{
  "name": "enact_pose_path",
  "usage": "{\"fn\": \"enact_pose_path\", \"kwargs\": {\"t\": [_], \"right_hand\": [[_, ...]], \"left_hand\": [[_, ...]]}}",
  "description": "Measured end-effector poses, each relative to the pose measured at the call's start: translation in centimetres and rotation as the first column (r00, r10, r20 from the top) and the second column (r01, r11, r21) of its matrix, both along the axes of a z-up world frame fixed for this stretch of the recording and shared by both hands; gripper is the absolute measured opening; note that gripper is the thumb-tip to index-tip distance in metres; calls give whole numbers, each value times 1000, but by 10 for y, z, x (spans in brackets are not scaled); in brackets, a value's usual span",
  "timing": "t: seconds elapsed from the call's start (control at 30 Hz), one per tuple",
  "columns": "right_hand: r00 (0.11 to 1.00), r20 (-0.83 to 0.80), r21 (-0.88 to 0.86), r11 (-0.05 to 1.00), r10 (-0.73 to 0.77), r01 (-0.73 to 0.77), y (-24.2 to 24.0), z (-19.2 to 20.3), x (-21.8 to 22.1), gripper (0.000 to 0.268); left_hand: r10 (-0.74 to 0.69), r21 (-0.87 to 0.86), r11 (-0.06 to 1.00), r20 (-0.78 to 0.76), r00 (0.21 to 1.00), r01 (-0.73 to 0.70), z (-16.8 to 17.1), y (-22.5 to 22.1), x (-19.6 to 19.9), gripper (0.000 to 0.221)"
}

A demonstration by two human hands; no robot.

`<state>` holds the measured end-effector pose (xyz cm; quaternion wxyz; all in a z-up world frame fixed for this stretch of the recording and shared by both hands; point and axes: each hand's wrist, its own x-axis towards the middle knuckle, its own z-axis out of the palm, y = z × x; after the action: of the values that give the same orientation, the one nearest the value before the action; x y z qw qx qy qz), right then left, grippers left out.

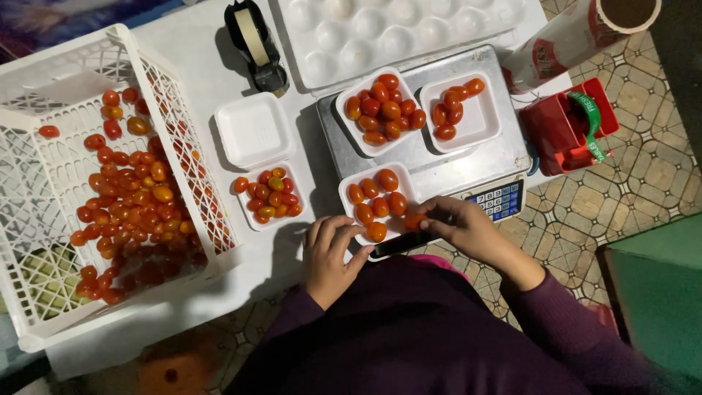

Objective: Sorting and weighing cherry tomatoes into small plastic containers.

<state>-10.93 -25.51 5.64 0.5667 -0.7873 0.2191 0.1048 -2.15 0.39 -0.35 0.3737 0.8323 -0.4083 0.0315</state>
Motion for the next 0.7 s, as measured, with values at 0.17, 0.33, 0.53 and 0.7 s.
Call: {"fn": "enact_pose_path", "kwargs": {"t": [0.17,0.33,0.53,0.7], "right_hand": [[996,-44,-190,978,82,-89,19,-15,-2,26],[989,-54,-411,899,139,-149,26,-33,-3,21],[955,86,-705,695,284,-143,25,-57,-14,17],[895,306,-738,675,326,6,28,-63,-7,16]], "left_hand": [[-11,69,998,60,998,6,1,-10,-1,34],[-22,126,992,163,986,2,-4,-16,1,30],[-25,135,991,168,985,2,-11,-16,0,29],[-30,132,991,165,986,8,-15,-19,0,28]]}}
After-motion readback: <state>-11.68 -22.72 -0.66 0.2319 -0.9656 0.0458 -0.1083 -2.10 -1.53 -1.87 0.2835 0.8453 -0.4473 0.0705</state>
